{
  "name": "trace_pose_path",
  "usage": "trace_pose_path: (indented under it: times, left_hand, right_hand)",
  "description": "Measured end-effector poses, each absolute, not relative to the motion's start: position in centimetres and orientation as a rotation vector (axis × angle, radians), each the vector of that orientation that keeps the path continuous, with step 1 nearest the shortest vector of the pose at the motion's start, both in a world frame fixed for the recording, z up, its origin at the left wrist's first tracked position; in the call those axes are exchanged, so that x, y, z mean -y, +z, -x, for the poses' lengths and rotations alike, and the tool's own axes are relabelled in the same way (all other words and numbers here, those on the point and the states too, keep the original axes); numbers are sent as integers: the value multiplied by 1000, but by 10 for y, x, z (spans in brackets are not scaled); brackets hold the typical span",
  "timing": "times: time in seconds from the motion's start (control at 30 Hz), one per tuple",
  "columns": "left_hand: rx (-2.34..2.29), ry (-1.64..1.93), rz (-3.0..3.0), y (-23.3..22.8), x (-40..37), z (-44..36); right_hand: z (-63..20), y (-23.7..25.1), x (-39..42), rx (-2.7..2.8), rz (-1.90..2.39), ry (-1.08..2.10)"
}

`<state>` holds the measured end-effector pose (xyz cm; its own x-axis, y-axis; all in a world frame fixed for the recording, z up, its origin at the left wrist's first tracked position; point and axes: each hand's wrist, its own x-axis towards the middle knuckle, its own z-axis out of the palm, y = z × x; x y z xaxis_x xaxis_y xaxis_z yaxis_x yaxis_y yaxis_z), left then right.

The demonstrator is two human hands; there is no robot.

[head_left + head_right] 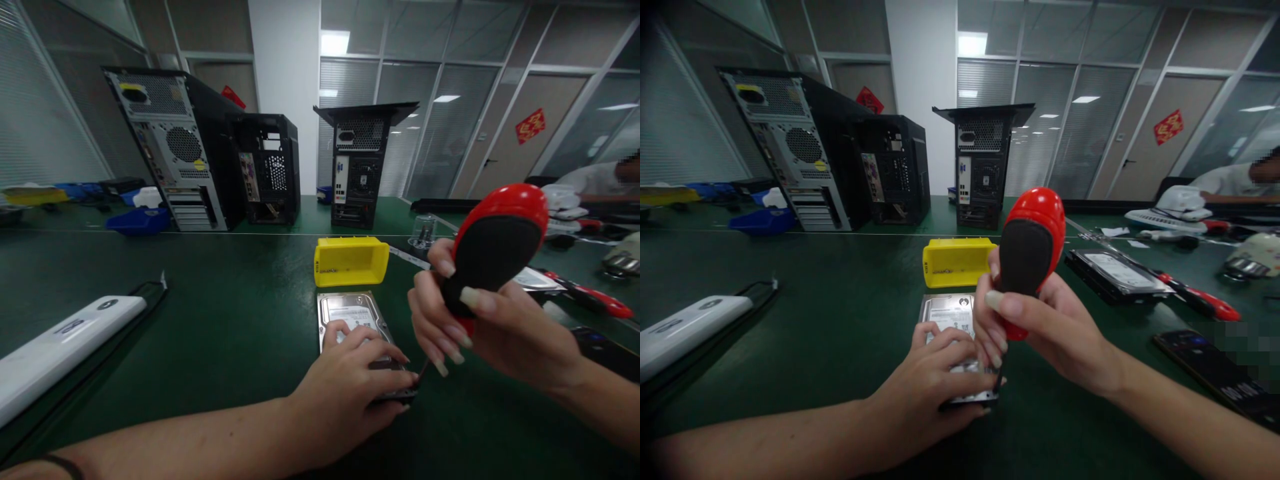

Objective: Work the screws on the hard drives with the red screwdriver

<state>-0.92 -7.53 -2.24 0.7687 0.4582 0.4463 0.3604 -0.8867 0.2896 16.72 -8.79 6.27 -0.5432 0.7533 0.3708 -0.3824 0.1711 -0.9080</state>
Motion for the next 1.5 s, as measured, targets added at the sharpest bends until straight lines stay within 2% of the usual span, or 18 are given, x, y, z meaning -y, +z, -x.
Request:
trace_pose_path:
  times: [0.93,1.5]
  left_hand:
    - [-604,773,-2747,-22,75,10]
    - [-609,781,-2784,-23,74,10]
  right_hand:
    - [-169,60,87,1484,365,1617]
    - [-167,54,84,1517,348,1497]
